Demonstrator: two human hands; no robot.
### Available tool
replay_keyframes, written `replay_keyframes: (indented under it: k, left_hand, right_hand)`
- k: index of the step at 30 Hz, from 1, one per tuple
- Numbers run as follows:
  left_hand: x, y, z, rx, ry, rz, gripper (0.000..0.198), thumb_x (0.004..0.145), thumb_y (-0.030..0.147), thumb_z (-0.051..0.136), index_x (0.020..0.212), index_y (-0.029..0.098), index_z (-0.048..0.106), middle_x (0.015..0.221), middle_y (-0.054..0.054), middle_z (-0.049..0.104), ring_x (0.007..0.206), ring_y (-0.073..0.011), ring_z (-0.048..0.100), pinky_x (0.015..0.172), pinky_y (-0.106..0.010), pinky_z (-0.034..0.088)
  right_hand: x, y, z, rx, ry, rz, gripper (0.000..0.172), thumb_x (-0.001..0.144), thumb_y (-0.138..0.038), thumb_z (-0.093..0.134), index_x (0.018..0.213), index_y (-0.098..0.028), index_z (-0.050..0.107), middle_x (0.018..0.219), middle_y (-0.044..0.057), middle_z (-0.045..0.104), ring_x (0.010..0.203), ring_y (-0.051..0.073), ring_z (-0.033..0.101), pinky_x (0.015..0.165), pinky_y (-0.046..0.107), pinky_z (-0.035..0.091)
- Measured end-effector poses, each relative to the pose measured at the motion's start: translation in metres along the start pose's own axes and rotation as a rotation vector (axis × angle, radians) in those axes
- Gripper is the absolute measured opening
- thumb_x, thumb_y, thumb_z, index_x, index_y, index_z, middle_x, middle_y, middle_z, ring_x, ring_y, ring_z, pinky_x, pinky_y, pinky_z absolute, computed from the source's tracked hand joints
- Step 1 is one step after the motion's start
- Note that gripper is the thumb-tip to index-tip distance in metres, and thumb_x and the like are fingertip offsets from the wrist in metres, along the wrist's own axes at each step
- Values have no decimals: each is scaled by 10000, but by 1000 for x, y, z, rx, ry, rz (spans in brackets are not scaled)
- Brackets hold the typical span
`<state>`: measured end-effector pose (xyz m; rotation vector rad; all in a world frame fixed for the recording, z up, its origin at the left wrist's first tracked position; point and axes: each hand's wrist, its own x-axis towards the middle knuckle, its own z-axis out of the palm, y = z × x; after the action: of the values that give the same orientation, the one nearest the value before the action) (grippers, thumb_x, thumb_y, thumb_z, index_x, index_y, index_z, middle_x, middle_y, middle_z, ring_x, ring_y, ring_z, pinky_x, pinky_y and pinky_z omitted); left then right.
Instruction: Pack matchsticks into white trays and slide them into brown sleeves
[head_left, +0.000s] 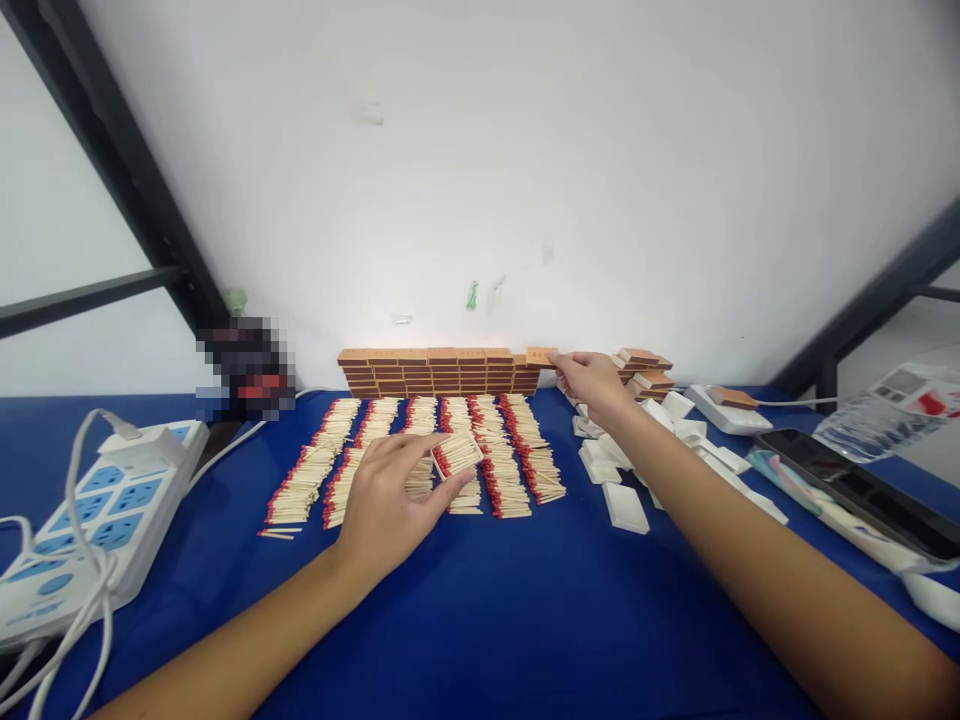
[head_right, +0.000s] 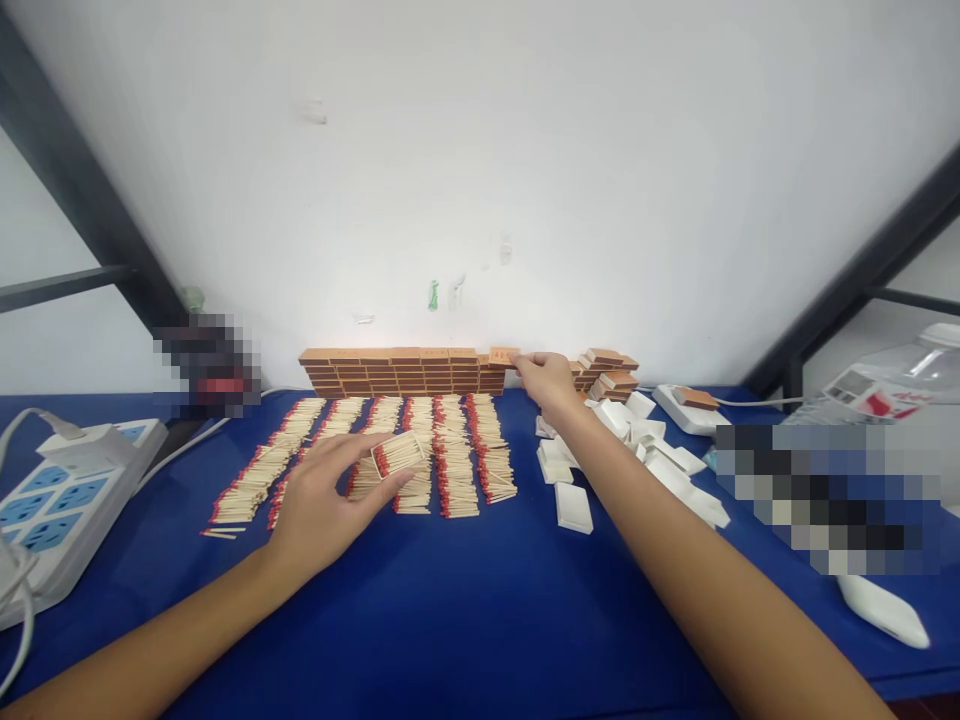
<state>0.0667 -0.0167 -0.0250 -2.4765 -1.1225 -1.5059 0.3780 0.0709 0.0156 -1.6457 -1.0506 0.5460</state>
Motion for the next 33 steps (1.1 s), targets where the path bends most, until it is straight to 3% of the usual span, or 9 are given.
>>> replay_keyframes:
  k: [5, 11, 16, 21, 24, 27, 29, 31, 33]
  left_hand:
    - [0, -1, -2, 4, -42, -12, 358, 930, 494, 765, 1152, 228, 673, 1084, -59, 786, 993, -257, 747, 911, -416, 572]
    - [-1, -1, -2, -2, -59, -6, 366, 939, 510, 749, 1137, 225, 634, 1061, -45, 771, 936, -237, 741, 878, -398, 562]
    - [-2, 0, -2, 0, -77, -7, 359, 937, 506, 752, 1128, 228, 629, 1038, -35, 768, 931, -236, 733, 870, -389, 556]
    - [-2, 0, -3, -6, -90, -21, 360, 938, 507, 750, 1127, 230, 620, 1071, -36, 764, 932, -231, 740, 893, -396, 551]
    - [-1, 0, -2, -22, -102, -31, 363, 939, 507, 750, 1125, 230, 608, 1060, -31, 753, 927, -226, 743, 899, -395, 546]
    - [-1, 0, -3, -31, -121, -33, 363, 944, 514, 741, 1118, 230, 596, 1041, -26, 745, 916, -224, 734, 883, -392, 542]
    - [-2, 1, -3, -34, -131, -36, 366, 940, 512, 747, 1119, 232, 594, 1035, -24, 742, 925, -227, 725, 881, -391, 541]
    - [-3, 4, -3, -45, -140, -42, 363, 930, 497, 763, 1118, 236, 596, 1039, -22, 740, 953, -232, 718, 891, -394, 541]
    - [-5, 9, -2, -70, -154, -48, 337, 927, 462, 774, 1116, 242, 603, 1048, -19, 742, 980, -234, 711, 894, -393, 545]
  right_hand:
    - [14, -4, 11, -88, -20, 23, 328, 855, -359, 751, 607, -195, 611, 509, -11, 515, 495, 125, 421, 504, 287, 345]
    - [24, 1, 15, -140, 27, -48, 299, 783, -410, 840, 718, -183, 658, 671, 32, 663, 635, 167, 567, 612, 293, 436]
    - [29, 7, 19, -127, 12, -97, 232, 859, -377, 775, 834, -165, 684, 801, 73, 736, 692, 173, 635, 639, 283, 477]
    - [29, 7, 20, -141, -22, -130, 210, 937, -365, 683, 868, -170, 651, 794, 85, 750, 642, 173, 646, 624, 297, 506]
    - [17, 1, 12, -191, 28, -178, 200, 933, -368, 685, 905, -172, 657, 755, 58, 716, 671, 191, 639, 664, 320, 509]
    - [-22, -9, -2, -317, 75, -468, 170, 940, -343, 681, 1003, -185, 676, 747, 25, 678, 702, 199, 629, 718, 345, 508]
    - [-63, -14, -9, -399, -67, -810, 147, 966, -289, 639, 1070, -196, 684, 861, 47, 716, 741, 201, 653, 728, 356, 532]
    - [-108, -16, -12, -444, -266, -1126, 275, 977, -219, 612, 1247, -196, 654, 1140, 104, 739, 999, 242, 693, 858, 392, 571]
    - [-147, -14, -12, -520, -297, -1333, 377, 978, -148, 599, 1355, -167, 606, 1265, 138, 721, 1188, 282, 658, 975, 439, 565]
